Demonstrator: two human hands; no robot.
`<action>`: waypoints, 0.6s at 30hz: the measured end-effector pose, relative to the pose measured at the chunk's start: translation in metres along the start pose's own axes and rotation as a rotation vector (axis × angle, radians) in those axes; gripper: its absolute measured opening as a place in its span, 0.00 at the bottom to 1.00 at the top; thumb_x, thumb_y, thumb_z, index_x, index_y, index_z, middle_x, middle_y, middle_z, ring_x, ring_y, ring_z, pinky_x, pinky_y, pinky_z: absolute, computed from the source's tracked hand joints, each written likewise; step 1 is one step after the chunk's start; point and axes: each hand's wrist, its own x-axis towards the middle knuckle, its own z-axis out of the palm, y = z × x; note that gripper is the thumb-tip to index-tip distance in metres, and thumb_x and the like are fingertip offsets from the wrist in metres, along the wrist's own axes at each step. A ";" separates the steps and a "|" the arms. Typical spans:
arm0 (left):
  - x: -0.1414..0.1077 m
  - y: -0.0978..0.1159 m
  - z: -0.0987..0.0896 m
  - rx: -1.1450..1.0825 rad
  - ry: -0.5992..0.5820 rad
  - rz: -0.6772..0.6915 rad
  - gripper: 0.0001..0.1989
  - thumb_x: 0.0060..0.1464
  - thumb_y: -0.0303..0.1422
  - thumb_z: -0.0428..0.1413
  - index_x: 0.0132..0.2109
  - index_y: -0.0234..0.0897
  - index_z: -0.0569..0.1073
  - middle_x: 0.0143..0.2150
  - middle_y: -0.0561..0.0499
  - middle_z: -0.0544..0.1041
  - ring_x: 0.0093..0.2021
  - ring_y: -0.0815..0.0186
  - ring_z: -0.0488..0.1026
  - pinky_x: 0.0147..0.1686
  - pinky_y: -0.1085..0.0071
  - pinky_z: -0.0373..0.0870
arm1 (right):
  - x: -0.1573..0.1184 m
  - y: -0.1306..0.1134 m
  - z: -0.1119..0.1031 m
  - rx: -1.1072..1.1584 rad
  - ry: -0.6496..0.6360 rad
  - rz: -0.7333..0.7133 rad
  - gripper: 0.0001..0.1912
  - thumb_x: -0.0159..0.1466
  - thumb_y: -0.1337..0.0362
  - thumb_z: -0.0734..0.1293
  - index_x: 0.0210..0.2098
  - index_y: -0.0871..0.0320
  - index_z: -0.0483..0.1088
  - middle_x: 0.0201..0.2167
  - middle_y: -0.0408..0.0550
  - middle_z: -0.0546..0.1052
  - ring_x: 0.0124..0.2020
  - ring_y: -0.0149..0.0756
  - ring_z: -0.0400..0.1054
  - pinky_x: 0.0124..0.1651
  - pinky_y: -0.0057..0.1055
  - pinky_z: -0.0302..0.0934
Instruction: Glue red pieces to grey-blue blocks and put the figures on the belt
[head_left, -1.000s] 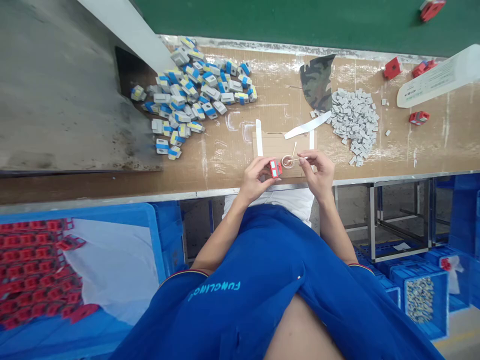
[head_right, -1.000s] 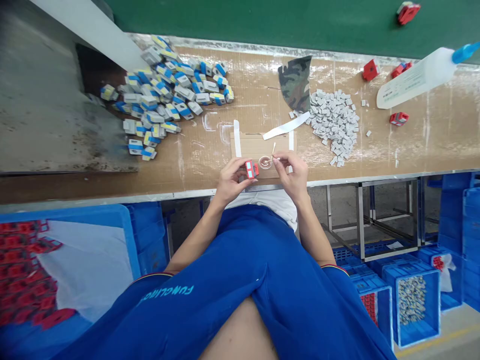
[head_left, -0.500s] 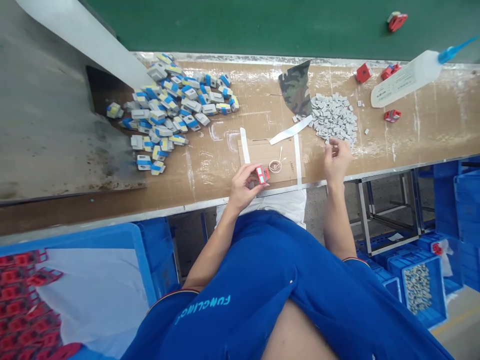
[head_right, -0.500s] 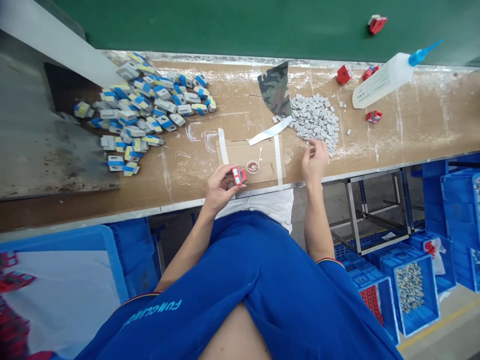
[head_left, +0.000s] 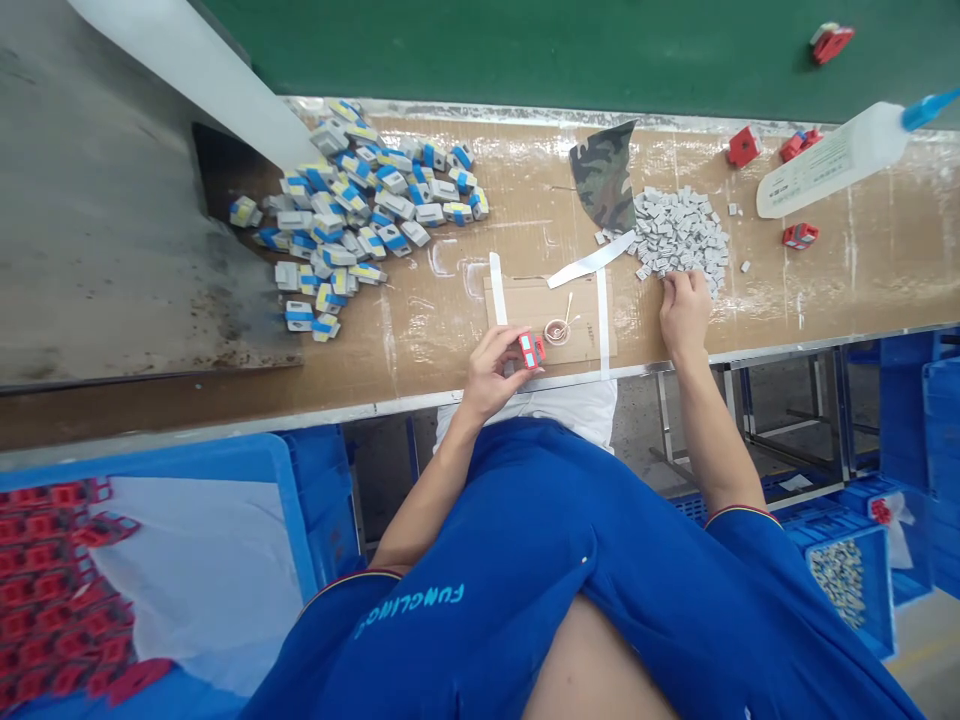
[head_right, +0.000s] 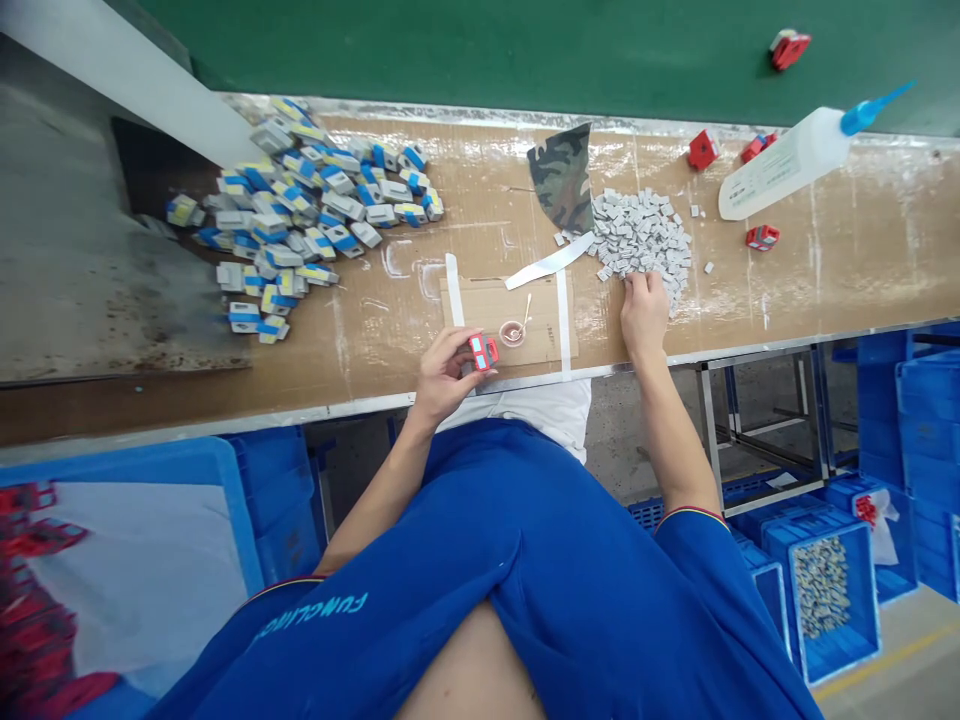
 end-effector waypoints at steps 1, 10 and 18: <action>0.000 0.000 0.000 -0.007 0.008 0.015 0.28 0.60 0.43 0.70 0.64 0.41 0.77 0.58 0.42 0.77 0.52 0.61 0.82 0.47 0.67 0.87 | 0.001 0.001 0.000 -0.010 0.003 -0.007 0.13 0.72 0.66 0.59 0.45 0.56 0.75 0.46 0.58 0.76 0.46 0.49 0.74 0.54 0.47 0.68; -0.001 0.002 0.001 -0.045 -0.006 0.018 0.27 0.61 0.37 0.70 0.65 0.41 0.77 0.57 0.44 0.81 0.51 0.62 0.83 0.48 0.69 0.85 | -0.027 -0.016 -0.013 0.309 0.158 0.014 0.15 0.75 0.53 0.61 0.46 0.54 0.76 0.38 0.50 0.82 0.37 0.42 0.78 0.44 0.40 0.73; 0.001 0.007 -0.001 -0.049 -0.058 0.052 0.27 0.59 0.35 0.71 0.65 0.44 0.78 0.52 0.45 0.83 0.47 0.63 0.82 0.44 0.68 0.83 | -0.093 -0.081 -0.028 0.758 0.089 0.237 0.20 0.67 0.44 0.73 0.48 0.52 0.76 0.37 0.46 0.81 0.37 0.38 0.78 0.42 0.37 0.76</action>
